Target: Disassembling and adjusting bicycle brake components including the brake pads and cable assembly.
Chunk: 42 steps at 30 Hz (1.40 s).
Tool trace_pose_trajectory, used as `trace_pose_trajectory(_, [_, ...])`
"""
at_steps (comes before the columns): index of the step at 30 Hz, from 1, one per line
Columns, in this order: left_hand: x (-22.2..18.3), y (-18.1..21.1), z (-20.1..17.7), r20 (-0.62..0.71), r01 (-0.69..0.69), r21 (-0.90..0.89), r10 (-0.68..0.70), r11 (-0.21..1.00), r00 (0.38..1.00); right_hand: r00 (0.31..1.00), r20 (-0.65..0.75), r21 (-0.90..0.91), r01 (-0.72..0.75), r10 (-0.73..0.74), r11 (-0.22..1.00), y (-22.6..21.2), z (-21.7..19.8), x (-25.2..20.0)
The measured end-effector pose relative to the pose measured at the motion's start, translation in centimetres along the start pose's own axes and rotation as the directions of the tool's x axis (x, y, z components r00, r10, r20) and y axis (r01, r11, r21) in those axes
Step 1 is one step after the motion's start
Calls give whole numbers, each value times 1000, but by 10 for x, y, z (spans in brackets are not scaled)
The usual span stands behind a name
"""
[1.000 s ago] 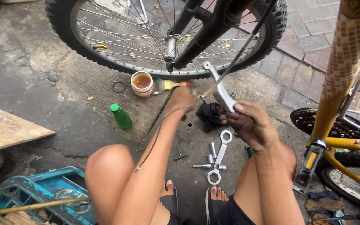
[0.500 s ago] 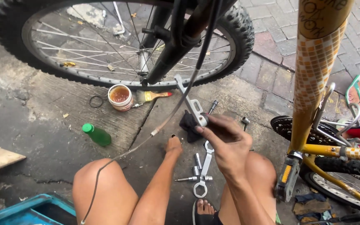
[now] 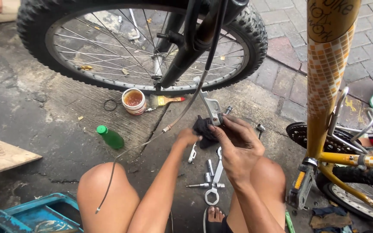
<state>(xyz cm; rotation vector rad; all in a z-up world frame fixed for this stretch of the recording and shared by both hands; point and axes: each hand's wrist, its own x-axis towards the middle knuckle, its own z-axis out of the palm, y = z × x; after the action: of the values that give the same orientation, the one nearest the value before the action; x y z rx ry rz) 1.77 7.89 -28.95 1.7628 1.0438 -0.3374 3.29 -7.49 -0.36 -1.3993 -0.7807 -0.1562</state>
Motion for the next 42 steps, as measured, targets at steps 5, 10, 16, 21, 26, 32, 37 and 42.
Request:
trace_pose_trajectory(5, [-182,146,-145,103,-301,-97,311,949,945,997,-68,29,44,-42,999,-12,13,9])
trace_pose_trajectory(10, [-257,167,-225,134,-581,-105,590,807,796,992,-69,131,116,-108,985,-38,52,25])
trace_pose_trajectory(16, [-287,148,-262,7,-684,-434,761,587,649,982,-51,160,189,-183,969,-43,94,41])
trace_pose_trajectory(21, [-257,121,-260,-329,-767,-485,725,420,605,948,19,30,316,-316,948,-29,116,38])
trace_pose_trajectory(26, [-248,122,-280,-600,-874,-207,649,440,469,967,108,37,229,-232,973,-4,123,42])
trace_pose_trajectory(32, [-246,139,-283,-742,-914,-54,597,402,306,983,152,-17,103,-99,995,22,120,39])
trace_pose_trajectory(37, [-228,132,-283,-761,-916,-131,553,380,339,982,176,3,75,-75,997,37,118,40])
trace_pose_trajectory(42, [-222,133,-282,-760,-930,-231,544,286,356,982,186,10,33,-35,999,50,116,39])
